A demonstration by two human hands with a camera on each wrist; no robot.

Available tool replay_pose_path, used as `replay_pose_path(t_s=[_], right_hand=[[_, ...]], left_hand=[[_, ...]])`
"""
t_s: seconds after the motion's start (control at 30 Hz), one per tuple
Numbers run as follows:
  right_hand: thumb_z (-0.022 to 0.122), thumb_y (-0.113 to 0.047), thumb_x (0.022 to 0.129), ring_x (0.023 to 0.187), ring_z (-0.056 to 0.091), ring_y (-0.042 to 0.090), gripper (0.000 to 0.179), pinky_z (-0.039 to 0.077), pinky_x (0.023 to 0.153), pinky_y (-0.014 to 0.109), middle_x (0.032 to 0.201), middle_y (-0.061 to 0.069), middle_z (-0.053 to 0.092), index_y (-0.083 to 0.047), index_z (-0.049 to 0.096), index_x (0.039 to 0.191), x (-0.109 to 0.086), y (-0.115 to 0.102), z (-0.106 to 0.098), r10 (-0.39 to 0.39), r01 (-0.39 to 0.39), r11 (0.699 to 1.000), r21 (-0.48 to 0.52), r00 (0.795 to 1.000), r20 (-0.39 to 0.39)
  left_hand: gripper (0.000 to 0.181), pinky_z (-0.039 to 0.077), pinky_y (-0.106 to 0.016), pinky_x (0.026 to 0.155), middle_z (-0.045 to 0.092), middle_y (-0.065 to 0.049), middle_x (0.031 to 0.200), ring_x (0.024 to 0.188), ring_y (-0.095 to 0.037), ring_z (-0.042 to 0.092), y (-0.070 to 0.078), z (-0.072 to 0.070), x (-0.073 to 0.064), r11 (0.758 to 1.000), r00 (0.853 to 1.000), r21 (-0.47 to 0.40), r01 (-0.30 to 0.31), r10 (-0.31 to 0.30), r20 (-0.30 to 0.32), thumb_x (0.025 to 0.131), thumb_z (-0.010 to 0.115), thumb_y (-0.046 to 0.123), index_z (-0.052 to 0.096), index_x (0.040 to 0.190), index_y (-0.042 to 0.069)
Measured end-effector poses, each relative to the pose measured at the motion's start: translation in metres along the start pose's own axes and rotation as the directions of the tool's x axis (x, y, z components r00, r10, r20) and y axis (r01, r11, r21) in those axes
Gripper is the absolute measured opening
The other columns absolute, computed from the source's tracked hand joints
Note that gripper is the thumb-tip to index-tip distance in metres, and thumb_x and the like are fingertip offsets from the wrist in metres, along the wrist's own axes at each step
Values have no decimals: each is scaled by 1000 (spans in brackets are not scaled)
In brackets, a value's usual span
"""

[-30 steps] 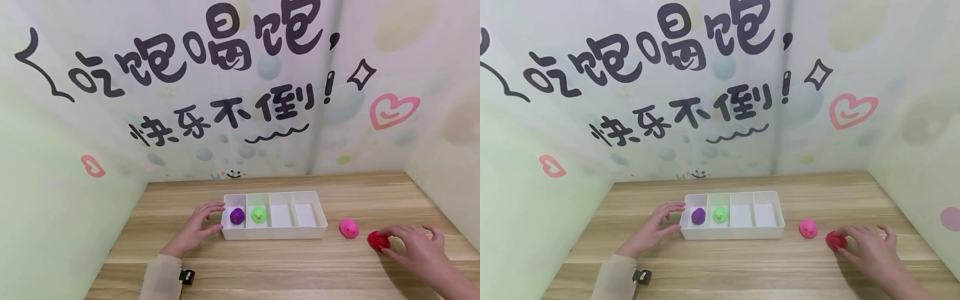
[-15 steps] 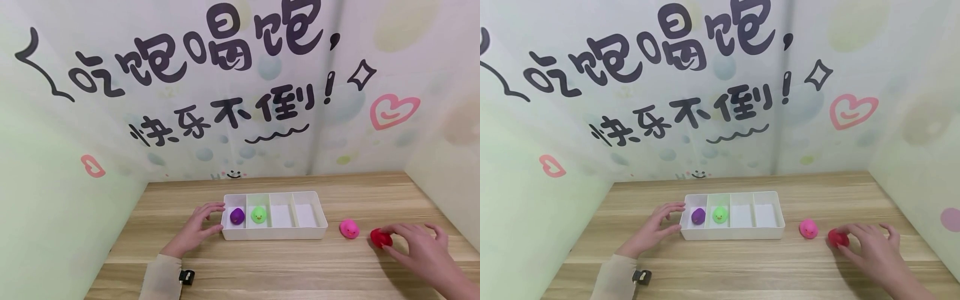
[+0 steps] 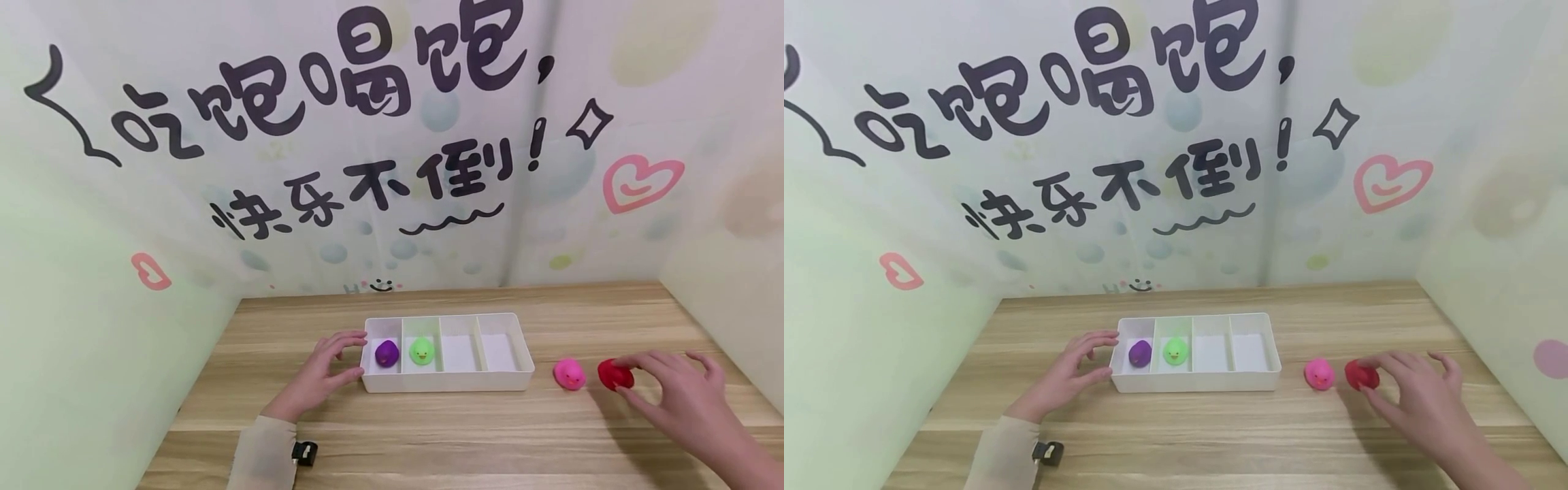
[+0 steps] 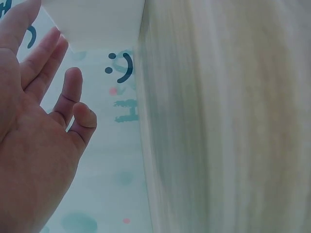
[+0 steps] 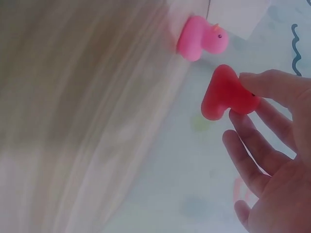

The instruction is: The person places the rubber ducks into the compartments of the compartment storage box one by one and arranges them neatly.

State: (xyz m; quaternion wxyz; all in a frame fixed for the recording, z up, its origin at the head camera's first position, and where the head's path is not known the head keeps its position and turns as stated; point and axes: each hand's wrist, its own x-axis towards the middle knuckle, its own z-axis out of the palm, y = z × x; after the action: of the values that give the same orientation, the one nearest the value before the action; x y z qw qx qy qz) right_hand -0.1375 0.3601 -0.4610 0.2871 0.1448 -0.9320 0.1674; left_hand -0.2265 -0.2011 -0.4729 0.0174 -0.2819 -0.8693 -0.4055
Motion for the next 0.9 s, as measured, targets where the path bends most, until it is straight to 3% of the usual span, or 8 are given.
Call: replay_pose_path(t_s=[0.6,0.9], right_hand=[[91,-4,56,98,51,1,55,19,106,61,97,-2,72,-25,73,104,17,-17,0,-48,50,998,48,998,-39],[89,-6,58,94,54,6,52,22,104,59,95,-5,71,-24,73,104,29,-23,5,-81,83,996,44,996,-49]], left_hand=[[49,45,-39,95,54,-5,154,124,-35,50,1,-1,1,1000,1000,-6,-3,3,2,93,76,12,60,139,7],[50,45,-39,96,53,-2,154,125,-30,51,-2,0,0,1000,1000,5,-2,2,-3,94,76,20,60,140,9]])
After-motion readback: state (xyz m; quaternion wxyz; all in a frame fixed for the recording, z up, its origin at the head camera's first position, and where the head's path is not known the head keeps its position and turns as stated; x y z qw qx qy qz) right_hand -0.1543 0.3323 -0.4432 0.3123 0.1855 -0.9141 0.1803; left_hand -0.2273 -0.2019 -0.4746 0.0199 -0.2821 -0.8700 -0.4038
